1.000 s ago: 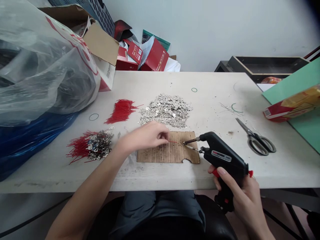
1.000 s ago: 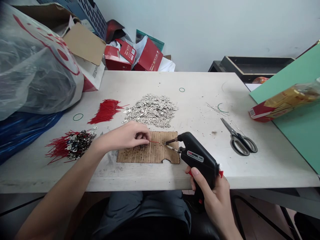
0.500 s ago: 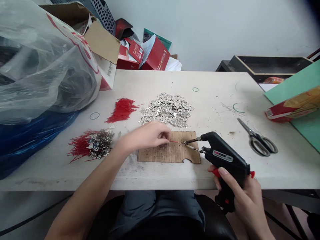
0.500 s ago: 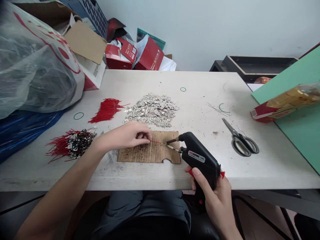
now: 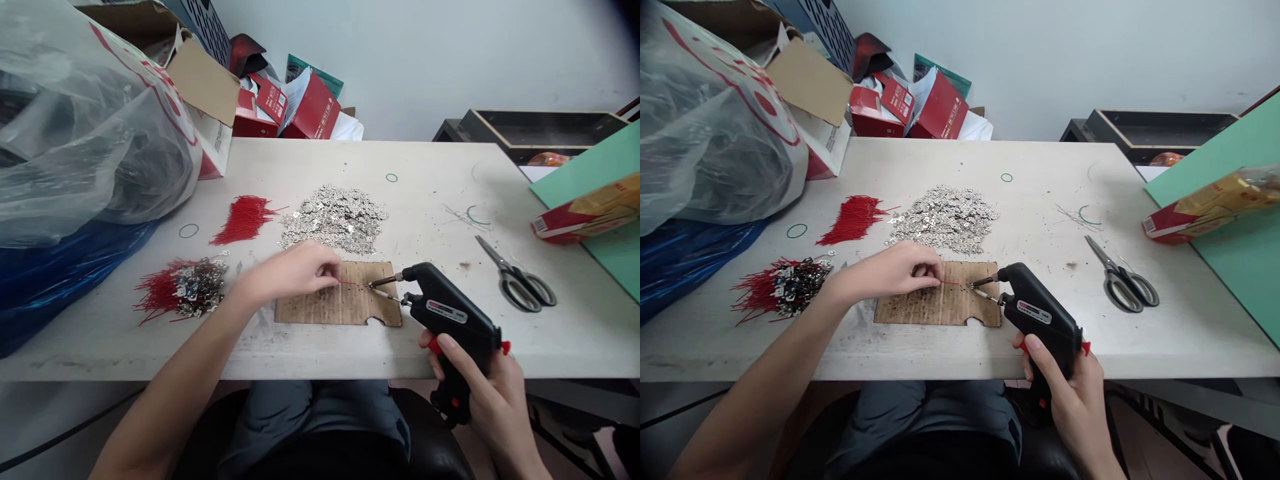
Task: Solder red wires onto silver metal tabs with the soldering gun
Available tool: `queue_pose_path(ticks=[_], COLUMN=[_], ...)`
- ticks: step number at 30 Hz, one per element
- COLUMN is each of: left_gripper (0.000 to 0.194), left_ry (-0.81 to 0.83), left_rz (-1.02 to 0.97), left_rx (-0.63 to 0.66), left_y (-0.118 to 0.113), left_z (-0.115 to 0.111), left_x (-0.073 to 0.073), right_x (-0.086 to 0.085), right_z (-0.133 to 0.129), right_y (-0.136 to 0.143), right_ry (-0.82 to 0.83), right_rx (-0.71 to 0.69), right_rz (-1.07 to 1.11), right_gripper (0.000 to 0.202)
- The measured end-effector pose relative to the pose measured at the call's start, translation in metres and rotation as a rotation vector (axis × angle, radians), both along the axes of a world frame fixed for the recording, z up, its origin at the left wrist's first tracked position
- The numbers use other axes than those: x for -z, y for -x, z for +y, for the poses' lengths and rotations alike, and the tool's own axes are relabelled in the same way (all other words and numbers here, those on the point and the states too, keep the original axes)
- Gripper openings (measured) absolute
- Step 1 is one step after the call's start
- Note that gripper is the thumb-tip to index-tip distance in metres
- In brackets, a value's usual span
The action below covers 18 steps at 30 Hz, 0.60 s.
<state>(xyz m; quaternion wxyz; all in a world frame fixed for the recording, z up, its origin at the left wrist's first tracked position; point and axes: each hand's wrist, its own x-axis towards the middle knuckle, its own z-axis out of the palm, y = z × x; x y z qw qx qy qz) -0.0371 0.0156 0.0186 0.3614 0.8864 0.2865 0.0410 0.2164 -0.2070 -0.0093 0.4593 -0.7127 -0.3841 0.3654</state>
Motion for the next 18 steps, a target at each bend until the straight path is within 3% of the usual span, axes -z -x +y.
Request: queue_pose_path(ticks=[5, 12, 18], left_gripper=[0.013, 0.012, 0.012], left_ry=[0.003, -0.013, -0.025], left_rz=[-0.007, 0.007, -0.030], left_rx=[-0.002, 0.002, 0.039], left_y=[-0.001, -0.001, -0.005], left_z=[0.000, -0.001, -0.007], left_x=[0.000, 0.000, 0.002], right_x=[0.006, 0.000, 0.011], right_z=[0.000, 0.000, 0.000], right_y=[-0.004, 0.000, -0.011], right_ry=[-0.021, 0.011, -0.043], right_rx=[-0.016, 0.019, -0.038], right_rz=[0.028, 0.050, -0.016], right_gripper=[0.041, 0.041, 0.041])
